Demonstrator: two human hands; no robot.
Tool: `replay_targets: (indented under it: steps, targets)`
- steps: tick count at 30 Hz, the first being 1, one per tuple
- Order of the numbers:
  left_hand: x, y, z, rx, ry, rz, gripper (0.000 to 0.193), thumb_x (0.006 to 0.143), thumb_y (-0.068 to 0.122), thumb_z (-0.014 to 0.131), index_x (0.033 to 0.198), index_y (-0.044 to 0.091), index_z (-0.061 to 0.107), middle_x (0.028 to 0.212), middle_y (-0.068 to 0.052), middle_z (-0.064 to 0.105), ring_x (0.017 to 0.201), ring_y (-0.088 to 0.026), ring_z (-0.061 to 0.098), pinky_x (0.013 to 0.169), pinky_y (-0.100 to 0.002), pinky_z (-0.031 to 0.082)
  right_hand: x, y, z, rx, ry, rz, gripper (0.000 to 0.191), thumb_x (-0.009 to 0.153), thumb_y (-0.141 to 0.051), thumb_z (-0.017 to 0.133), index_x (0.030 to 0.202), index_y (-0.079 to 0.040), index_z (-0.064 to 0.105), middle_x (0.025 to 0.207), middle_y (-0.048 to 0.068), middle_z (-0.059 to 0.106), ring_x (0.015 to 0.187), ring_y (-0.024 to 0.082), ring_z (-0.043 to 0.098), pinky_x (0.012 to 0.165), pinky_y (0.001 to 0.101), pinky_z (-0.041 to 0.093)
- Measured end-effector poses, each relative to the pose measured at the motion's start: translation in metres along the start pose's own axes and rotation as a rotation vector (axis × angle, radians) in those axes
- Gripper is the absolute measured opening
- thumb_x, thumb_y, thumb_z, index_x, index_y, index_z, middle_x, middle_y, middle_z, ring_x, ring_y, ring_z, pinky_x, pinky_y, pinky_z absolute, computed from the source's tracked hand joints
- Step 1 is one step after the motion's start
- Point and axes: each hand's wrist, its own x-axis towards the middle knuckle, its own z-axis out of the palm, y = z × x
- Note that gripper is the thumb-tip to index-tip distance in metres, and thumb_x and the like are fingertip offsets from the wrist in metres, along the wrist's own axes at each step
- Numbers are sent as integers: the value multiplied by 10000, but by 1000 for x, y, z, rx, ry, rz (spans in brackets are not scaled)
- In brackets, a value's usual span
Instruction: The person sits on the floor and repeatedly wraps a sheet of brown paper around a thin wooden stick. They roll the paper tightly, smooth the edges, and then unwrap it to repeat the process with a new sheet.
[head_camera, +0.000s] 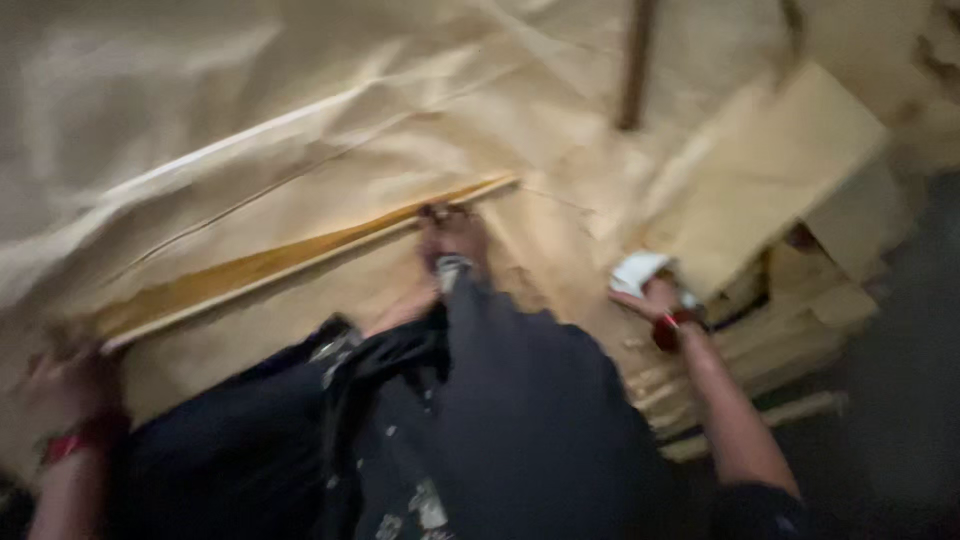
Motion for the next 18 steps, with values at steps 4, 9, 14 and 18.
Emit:
replay_targets:
  steps: [4, 9, 14, 18]
  targets:
    - [15, 2, -5, -233, 231, -29, 265, 853, 297, 841, 1028, 120, 749, 1133, -147, 706, 1141, -358, 664, 1013, -508, 528, -13, 8, 9, 116, 254, -175, 654, 776, -399, 824, 1290, -34, 649, 1238, 132, 705, 1140, 284, 659, 966, 423, 511]
    - [16, 39, -21, -85, 138, -258, 419, 1097, 310, 666, 1386, 7, 663, 1583, -360, 532, 1109, -384, 593, 820, -478, 529, -3, -37, -13, 619, 336, -202, 447, 899, -188, 696, 1303, -14, 615, 1225, 117, 679, 1099, 221, 654, 948, 353, 539]
    - [18, 82, -14, -41, 158, -389, 543, 736, 386, 762, 1207, 116, 750, 1325, -288, 596, 1123, -467, 619, 835, -554, 534, 40, -178, -13, 663, 67, -462, 173, 1009, 40, 620, 1179, 59, 589, 1134, 172, 651, 1030, 216, 634, 1008, 349, 540]
    - [16, 122, 0, -211, 199, -168, 242, 1052, 179, 714, 1287, 158, 659, 1434, -212, 618, 1313, -330, 604, 1170, -503, 454, 74, -323, 35, 541, -483, -725, 465, 837, 67, 585, 1290, -28, 536, 1301, 157, 650, 1272, 257, 625, 1121, 412, 503]
